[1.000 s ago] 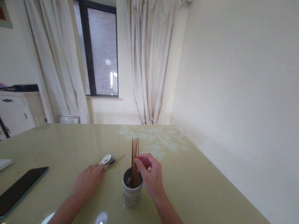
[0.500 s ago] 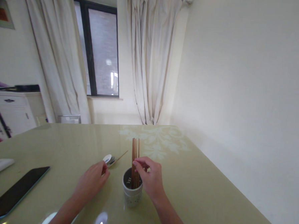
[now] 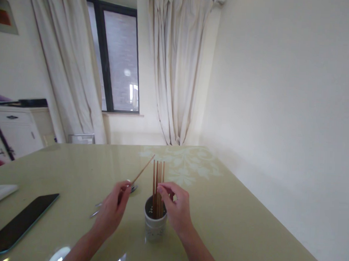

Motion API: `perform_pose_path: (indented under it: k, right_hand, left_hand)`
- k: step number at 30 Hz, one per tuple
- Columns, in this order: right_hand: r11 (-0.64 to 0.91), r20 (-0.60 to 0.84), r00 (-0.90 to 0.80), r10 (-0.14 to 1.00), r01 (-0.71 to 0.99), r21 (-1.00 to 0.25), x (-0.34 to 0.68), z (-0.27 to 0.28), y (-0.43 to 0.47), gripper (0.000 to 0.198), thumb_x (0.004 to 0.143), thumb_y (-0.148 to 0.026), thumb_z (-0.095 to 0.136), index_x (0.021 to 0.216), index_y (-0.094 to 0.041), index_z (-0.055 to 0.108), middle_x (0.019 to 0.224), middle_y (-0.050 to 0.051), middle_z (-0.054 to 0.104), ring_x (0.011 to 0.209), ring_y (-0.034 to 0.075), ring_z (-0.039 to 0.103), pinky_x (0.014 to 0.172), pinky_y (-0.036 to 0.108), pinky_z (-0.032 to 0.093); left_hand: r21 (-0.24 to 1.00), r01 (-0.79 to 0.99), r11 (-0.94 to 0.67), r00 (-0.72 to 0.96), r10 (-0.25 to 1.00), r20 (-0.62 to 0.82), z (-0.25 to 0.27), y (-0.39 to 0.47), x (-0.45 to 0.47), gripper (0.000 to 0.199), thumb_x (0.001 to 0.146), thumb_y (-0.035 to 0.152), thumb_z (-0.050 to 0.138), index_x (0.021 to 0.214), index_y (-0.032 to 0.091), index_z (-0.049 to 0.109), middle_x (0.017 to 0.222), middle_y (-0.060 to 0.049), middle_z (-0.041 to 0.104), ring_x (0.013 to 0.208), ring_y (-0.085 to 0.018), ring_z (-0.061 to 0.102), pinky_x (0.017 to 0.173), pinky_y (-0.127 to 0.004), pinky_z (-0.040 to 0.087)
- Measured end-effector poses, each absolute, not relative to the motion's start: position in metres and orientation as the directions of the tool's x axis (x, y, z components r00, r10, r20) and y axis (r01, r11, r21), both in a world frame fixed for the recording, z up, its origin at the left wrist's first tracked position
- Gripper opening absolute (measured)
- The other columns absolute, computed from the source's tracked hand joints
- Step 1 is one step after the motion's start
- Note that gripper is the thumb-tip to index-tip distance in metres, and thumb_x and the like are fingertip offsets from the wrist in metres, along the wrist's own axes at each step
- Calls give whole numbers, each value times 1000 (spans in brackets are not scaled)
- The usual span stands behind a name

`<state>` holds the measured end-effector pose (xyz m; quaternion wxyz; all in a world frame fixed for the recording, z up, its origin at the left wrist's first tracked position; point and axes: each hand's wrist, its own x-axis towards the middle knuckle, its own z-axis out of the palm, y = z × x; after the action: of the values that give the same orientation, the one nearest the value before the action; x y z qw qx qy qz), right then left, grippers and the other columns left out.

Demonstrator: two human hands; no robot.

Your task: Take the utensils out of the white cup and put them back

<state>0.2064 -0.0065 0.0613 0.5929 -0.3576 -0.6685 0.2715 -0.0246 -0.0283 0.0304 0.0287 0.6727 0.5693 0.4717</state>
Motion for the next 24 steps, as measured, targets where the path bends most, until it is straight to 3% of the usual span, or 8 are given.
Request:
perform_pose_path:
  k: [3, 6, 9, 12, 16, 19, 24]
  right_hand:
    - [609, 603, -89, 793, 94, -787, 206, 62, -10, 24, 98, -44, 72, 103, -24, 84, 88, 7, 82, 72, 21, 73, 67, 31, 58]
    - [583, 580, -124, 805, -19, -812, 204, 63, -14, 24, 99, -43, 71, 100, -23, 83, 80, 5, 79, 71, 20, 72, 68, 30, 57]
    - [540, 548, 0, 836, -171, -824, 205, 68, -12, 27, 98, -47, 71, 94, -21, 77, 77, 5, 78, 65, 19, 69, 58, 27, 53]
    - [575, 504, 289, 814, -277, -770, 214, 72, -2, 31, 96, -51, 73, 92, -21, 70, 79, 6, 78, 59, 16, 63, 52, 25, 49]
    - [635, 483, 492, 724, -203, -745, 232, 74, 13, 32, 95, -52, 75, 96, -20, 69, 75, 4, 75, 58, 16, 60, 54, 26, 48]
    - [626, 519, 449, 727, -122, -770, 234, 73, 15, 31, 95, -51, 75, 97, -20, 72, 74, 3, 74, 60, 16, 61, 55, 27, 48]
    - [548, 531, 201, 823, -34, -836, 220, 66, 10, 33, 94, -53, 74, 95, -20, 77, 73, 3, 73, 62, 17, 63, 55, 27, 48]
  left_hand:
    - [421, 680, -600, 93, 640, 763, 30, -35, -13, 20, 108, 37, 51, 110, 25, 67, 89, -2, 75, 76, -17, 73, 69, -25, 56]
    - [354, 614, -705, 192, 569, 800, 31, -42, -2, 17, 107, 28, 54, 117, 26, 68, 95, -3, 76, 83, -15, 74, 73, -22, 57]
    - [411, 589, -696, 181, 609, 773, 31, -46, 3, 21, 107, 27, 53, 123, 27, 66, 103, -5, 75, 85, -15, 73, 76, -23, 59]
    - [522, 556, -647, 123, 685, 718, 29, -49, 5, 25, 108, 33, 50, 126, 25, 66, 117, -10, 73, 94, -18, 73, 82, -29, 61]
    - [667, 446, -597, 144, 784, 604, 23, -49, 10, 31, 108, 38, 48, 134, 26, 62, 138, -15, 66, 124, -25, 65, 98, -40, 59]
    - [721, 377, -581, 182, 810, 558, 19, -47, 13, 34, 108, 40, 48, 138, 27, 60, 143, -14, 65, 129, -26, 62, 103, -43, 57]
    - [750, 347, -563, 183, 825, 535, 19, -45, 14, 34, 108, 43, 49, 134, 26, 64, 141, -14, 68, 127, -27, 64, 104, -43, 57]
